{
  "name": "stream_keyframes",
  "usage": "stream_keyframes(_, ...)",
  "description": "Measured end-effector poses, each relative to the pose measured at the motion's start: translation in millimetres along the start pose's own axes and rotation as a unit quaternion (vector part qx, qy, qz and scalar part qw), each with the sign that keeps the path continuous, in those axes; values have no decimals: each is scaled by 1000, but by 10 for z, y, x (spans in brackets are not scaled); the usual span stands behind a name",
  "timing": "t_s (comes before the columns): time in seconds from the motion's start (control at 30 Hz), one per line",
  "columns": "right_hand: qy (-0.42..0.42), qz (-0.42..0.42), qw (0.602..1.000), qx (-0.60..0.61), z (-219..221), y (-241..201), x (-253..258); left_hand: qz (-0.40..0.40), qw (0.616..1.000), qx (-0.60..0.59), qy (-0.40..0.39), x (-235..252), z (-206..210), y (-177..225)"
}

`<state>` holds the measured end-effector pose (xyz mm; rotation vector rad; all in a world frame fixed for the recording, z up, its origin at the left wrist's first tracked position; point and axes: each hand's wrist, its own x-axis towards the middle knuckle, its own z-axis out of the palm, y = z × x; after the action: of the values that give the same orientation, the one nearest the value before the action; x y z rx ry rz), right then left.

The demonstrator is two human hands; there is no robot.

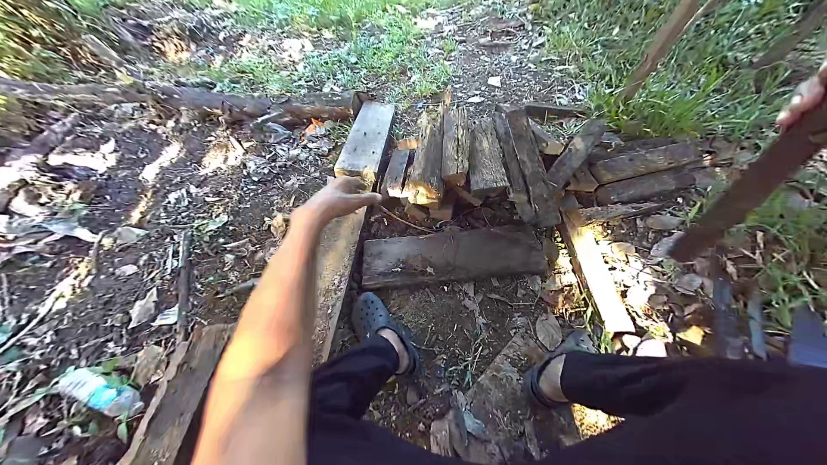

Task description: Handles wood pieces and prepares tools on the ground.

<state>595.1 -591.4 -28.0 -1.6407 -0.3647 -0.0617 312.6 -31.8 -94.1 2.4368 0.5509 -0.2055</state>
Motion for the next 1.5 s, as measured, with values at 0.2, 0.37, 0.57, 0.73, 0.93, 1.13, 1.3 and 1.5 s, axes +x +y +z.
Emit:
stream_keyframes(0.2,59,-25,998,-28,1356,79,-427,-40,933,-357,-10,990,1392,401)
stream_keyframes(0.37,46,170,983,-42,2013,1360,-1162,-117,882,-455,33,1728,2731,733)
stream_keyframes(0.57,90,255,962,-34,2031,2162,-1720,-236,760,-600,82,2226,3045,1079)
stream_keyframes(0.73,96,294,950,-42,1965,2231,-1794,-287,725,-615,120,2466,2941,1221)
stream_keyframes(0.93,85,306,948,4,1912,2006,-1867,-271,713,-628,153,2391,2799,1279)
stream_keyframes(1.13,73,274,959,-9,1696,1841,-1707,-259,770,-551,190,1536,2740,1126)
stream_keyframes(1.3,54,256,965,24,1709,1663,-1702,-252,777,-538,206,564,2390,909)
stream_keyframes(1.5,-4,240,969,55,1952,1390,-1830,-201,927,-209,238,42,1335,647)
